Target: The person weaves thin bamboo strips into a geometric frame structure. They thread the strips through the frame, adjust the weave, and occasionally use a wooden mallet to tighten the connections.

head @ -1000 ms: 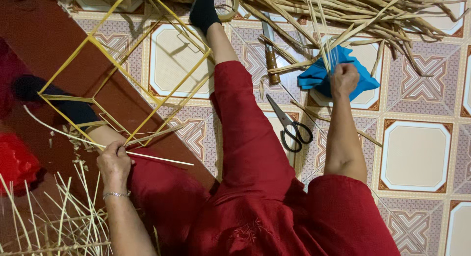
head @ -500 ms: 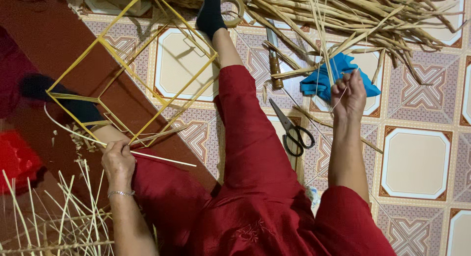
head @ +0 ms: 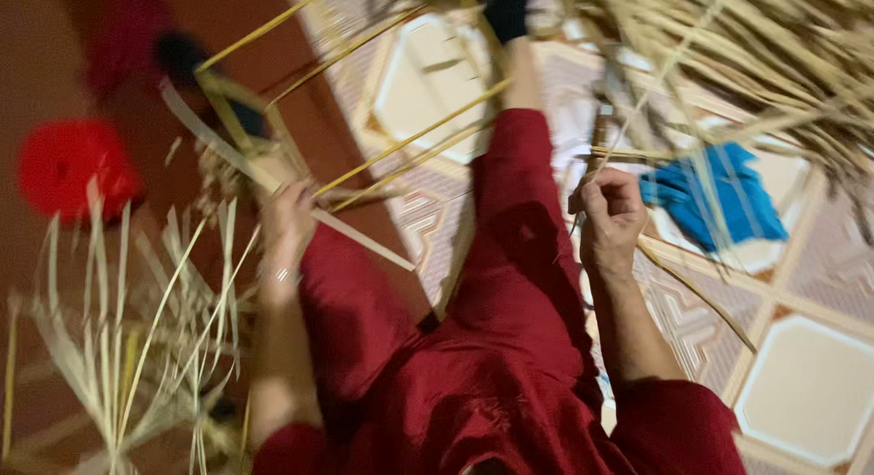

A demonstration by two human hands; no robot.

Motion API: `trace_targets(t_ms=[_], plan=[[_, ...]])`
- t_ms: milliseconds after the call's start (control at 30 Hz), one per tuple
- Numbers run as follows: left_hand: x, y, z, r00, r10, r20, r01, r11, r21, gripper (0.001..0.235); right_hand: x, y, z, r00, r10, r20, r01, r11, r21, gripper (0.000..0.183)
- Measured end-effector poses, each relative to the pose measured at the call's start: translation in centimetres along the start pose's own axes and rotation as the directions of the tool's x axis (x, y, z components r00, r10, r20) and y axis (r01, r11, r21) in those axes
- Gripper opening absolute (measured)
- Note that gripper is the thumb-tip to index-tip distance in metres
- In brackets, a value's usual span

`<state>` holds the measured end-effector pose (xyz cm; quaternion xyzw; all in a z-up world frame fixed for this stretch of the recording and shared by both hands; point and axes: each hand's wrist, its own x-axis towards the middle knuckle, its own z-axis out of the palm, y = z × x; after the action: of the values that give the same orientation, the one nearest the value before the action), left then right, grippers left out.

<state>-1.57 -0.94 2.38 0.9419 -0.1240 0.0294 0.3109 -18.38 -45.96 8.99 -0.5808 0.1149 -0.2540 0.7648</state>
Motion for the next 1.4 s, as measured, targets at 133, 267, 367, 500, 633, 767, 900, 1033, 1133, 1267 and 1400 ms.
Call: trace_targets(t_ms=[133,267,367,500,633,767,900,1033,1133,1267,1400], plan=[[-0.3,1.5,-0.4,0.987,0.076,-0.141,-0.068,0.996,0.059,0.029,-0.4,2.1,6.3,0.935,0.049,0.353,-0.032,0.998,-0.052,0.005],[-2.6,6.2,-2.0,0.978,0.069,-0.198,-0.143,0.912,-0.385,0.02,-1.6,5.2,13.3,0.797,0.138,0.587,-0.004,0.975,-0.224,0.006],[-4.7,9.0,-3.6,0.986,-0.112,0.121,0.165,0.648,-0.743,0.023,-3.0,7.7,17.5,0.69,0.23,0.686,-0.006,0.95,-0.313,0.008],[-5.5,9.8,-5.7,0.989,-0.116,-0.089,0.026,0.739,-0.673,0.013,-3.8,10.3,20.0,0.608,0.316,0.729,-0.083,0.938,-0.337,0.011],[-5.2,8.3,-8.3,0.928,-0.164,-0.333,-0.014,0.88,-0.474,0.012,-1.6,14.0,21.0,0.633,0.111,0.767,0.267,0.898,-0.35,0.019],[-3.1,6.6,-10.0,0.798,-0.007,-0.603,-0.24,0.914,-0.328,0.017,-0.5,18.0,21.8,0.627,0.087,0.774,0.503,0.713,-0.488,0.039],[-1.3,5.7,-9.9,0.729,0.034,-0.684,-0.364,0.865,-0.345,0.014,-0.8,20.4,21.3,0.655,0.154,0.74,0.495,0.652,-0.574,0.028],[2.0,4.0,-7.8,0.772,-0.018,-0.635,-0.341,0.832,-0.438,0.014,-1.1,20.8,20.1,0.697,0.398,0.597,0.022,0.82,-0.572,0.022],[3.1,3.0,-4.4,0.875,-0.22,-0.431,-0.062,0.832,-0.551,0.014,-0.4,20.2,19.5,0.638,0.497,0.588,-0.126,0.821,-0.557,0.025],[3.2,1.1,-0.3,0.928,-0.221,-0.3,0.108,0.931,-0.35,0.011,1.0,18.6,18.9,0.506,0.691,0.516,-0.371,0.715,-0.593,0.025],[2.9,-0.1,2.7,0.95,-0.299,-0.085,0.235,0.87,-0.433,0.014,2.0,17.1,19.5,0.413,0.738,0.534,-0.616,0.658,-0.433,0.027]])
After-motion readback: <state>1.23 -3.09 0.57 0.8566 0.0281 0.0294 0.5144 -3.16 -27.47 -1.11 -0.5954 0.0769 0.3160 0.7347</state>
